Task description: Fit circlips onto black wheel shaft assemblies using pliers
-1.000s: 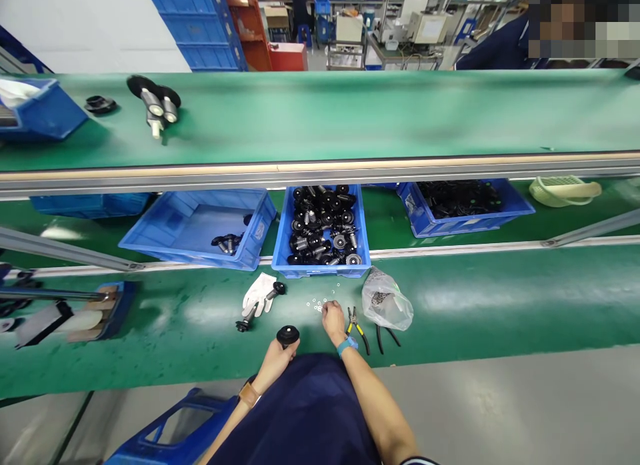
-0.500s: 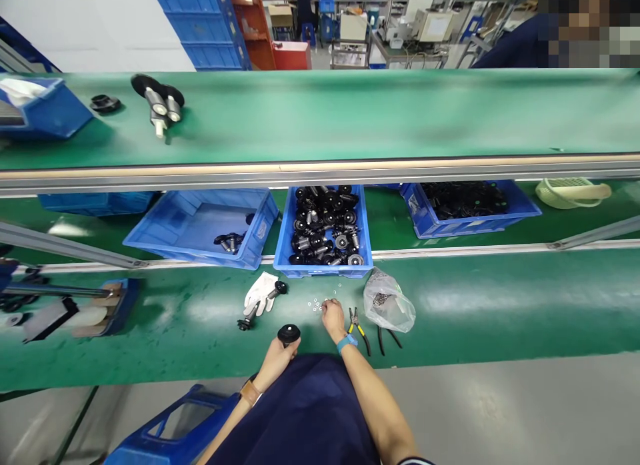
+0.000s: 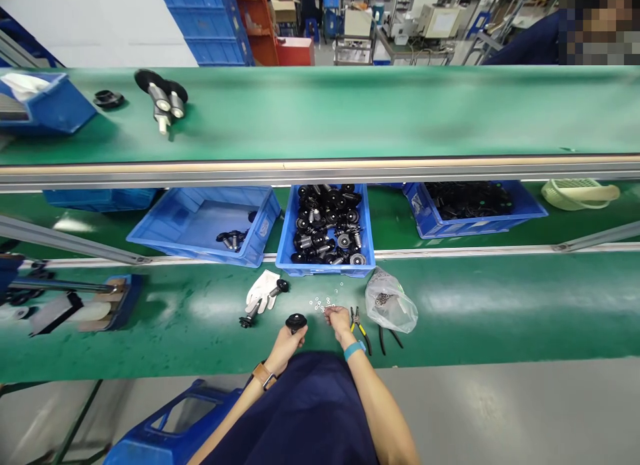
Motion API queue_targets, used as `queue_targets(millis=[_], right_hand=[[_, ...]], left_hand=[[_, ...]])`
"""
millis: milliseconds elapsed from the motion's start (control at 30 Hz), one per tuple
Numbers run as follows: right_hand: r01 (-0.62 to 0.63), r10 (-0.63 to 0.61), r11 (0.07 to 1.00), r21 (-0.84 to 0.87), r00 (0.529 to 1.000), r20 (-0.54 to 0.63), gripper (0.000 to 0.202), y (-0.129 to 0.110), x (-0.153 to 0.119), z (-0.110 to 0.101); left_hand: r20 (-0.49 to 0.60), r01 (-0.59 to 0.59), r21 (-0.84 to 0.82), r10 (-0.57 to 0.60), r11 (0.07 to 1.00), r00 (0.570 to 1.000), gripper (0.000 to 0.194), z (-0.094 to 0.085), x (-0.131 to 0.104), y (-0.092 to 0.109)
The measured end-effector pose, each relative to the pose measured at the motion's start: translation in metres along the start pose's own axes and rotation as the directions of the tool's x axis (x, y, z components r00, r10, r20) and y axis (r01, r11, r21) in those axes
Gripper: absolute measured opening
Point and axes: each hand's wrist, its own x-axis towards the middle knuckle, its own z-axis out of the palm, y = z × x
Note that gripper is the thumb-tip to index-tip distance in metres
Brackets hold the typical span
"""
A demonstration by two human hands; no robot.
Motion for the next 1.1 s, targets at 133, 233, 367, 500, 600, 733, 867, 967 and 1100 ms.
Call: queue_targets(millis=[133, 233, 367, 500, 600, 733, 867, 967, 1100], right_hand=[[-0.026, 0.020, 0.994, 0.106, 0.998, 0.065, 0.037, 0.000, -0.009, -0.006], [-0.001, -0.018, 0.988, 0.152, 0.992, 0.125, 0.035, 0.000, -0.021, -0.008], [0.099, -0.137, 0.977, 0.189, 0.971, 0.197, 0.028, -0.002, -0.045, -0.006], [0.235, -0.279, 0.949, 0.209, 0.936, 0.213, 0.033, -0.013, -0.066, -0.004], [0.306, -0.349, 0.932, 0.197, 0.903, 0.250, 0.041, -0.024, -0.075, -0.004], [0.361, -0.390, 0.921, 0.147, 0.864, 0.318, 0.044, -0.036, -0.082, -0.008], [0.438, -0.432, 0.897, 0.062, 0.837, 0.336, 0.037, -0.042, -0.087, -0.013], [0.488, -0.459, 0.873, -0.023, 0.835, 0.303, 0.029, -0.041, -0.092, -0.013], [0.494, -0.459, 0.857, -0.147, 0.861, 0.221, 0.023, -0.033, -0.096, -0.011]], left_hand=[[0.010, 0.044, -0.034, -0.043, 0.998, 0.999, 0.046, 0.004, 0.002, -0.004], [0.040, 0.077, -0.078, -0.074, 0.994, 0.996, 0.050, 0.007, 0.003, -0.007], [0.128, 0.121, -0.170, -0.100, 0.978, 0.987, 0.059, 0.008, 0.000, -0.005], [0.226, 0.183, -0.276, -0.121, 0.943, 0.967, 0.059, 0.006, -0.007, 0.003], [0.302, 0.228, -0.347, -0.122, 0.910, 0.946, 0.056, 0.003, -0.013, 0.009], [0.361, 0.271, -0.397, -0.122, 0.877, 0.925, 0.055, -0.004, -0.020, 0.015], [0.386, 0.287, -0.398, -0.125, 0.871, 0.914, 0.057, -0.009, -0.024, 0.017], [0.384, 0.280, -0.385, -0.123, 0.879, 0.915, 0.059, -0.009, -0.025, 0.017], [0.371, 0.260, -0.349, -0.122, 0.900, 0.921, 0.061, -0.005, -0.025, 0.018]])
